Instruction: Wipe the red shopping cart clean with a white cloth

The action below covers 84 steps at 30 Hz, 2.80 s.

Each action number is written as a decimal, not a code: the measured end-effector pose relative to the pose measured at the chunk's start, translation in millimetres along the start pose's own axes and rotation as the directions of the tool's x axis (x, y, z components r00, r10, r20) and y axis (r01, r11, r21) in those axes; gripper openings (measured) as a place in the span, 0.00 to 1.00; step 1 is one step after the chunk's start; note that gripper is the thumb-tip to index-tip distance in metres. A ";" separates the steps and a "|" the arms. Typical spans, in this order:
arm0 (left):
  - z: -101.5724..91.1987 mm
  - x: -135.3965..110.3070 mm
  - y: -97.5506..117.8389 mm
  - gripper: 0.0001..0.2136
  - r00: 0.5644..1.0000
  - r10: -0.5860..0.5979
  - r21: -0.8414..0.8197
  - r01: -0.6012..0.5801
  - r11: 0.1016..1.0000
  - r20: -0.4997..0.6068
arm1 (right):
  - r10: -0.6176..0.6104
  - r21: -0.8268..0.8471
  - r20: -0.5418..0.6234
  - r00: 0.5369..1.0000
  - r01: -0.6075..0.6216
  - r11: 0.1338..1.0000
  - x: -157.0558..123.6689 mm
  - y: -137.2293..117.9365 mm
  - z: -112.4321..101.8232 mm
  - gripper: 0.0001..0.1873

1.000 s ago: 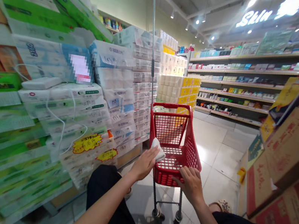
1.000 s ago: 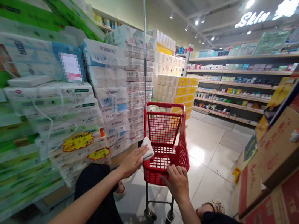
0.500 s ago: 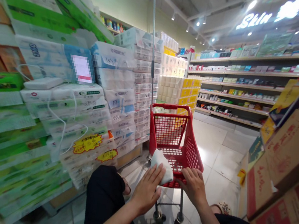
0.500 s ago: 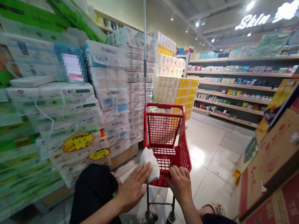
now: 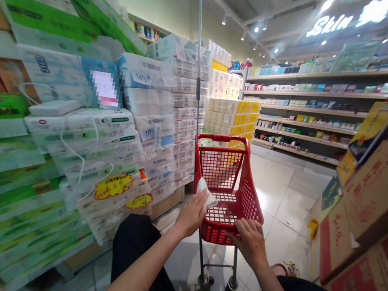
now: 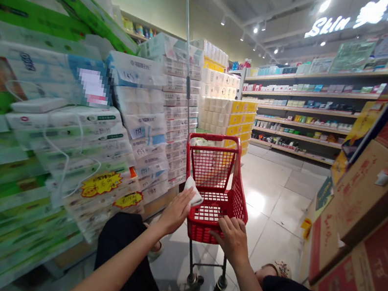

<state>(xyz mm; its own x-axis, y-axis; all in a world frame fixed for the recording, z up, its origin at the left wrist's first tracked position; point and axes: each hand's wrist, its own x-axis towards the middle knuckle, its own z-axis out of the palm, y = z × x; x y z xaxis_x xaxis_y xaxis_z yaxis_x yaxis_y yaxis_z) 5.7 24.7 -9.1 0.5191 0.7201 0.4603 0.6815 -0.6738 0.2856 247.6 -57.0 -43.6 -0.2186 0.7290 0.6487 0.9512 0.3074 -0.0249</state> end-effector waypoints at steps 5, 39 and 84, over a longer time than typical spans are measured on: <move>5.6 -56.0 40.3 0.27 0.999 0.038 0.024 -0.038 0.999 0.020 | -0.009 -0.004 -0.006 1.000 0.009 1.000 1.4 3.9 1.1 0.10; 13.1 -42.7 58.5 0.29 0.994 0.100 0.057 -0.102 0.993 0.042 | -0.058 0.062 0.052 0.997 0.055 0.997 17.9 -4.3 -26.3 0.12; 6.6 -33.3 59.2 0.20 0.981 0.192 0.038 -0.192 0.981 0.010 | -0.050 -0.010 0.083 0.995 0.051 0.999 15.7 -37.4 -1.6 0.10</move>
<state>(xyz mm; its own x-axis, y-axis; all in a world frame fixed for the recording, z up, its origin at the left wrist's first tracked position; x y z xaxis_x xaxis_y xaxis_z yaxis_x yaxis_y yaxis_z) 32.1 -38.0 -13.1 0.6457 0.5789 0.4979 0.5877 -0.7931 0.1598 209.0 -58.0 -31.2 -0.2833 0.7610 0.5836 0.9409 0.3382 0.0158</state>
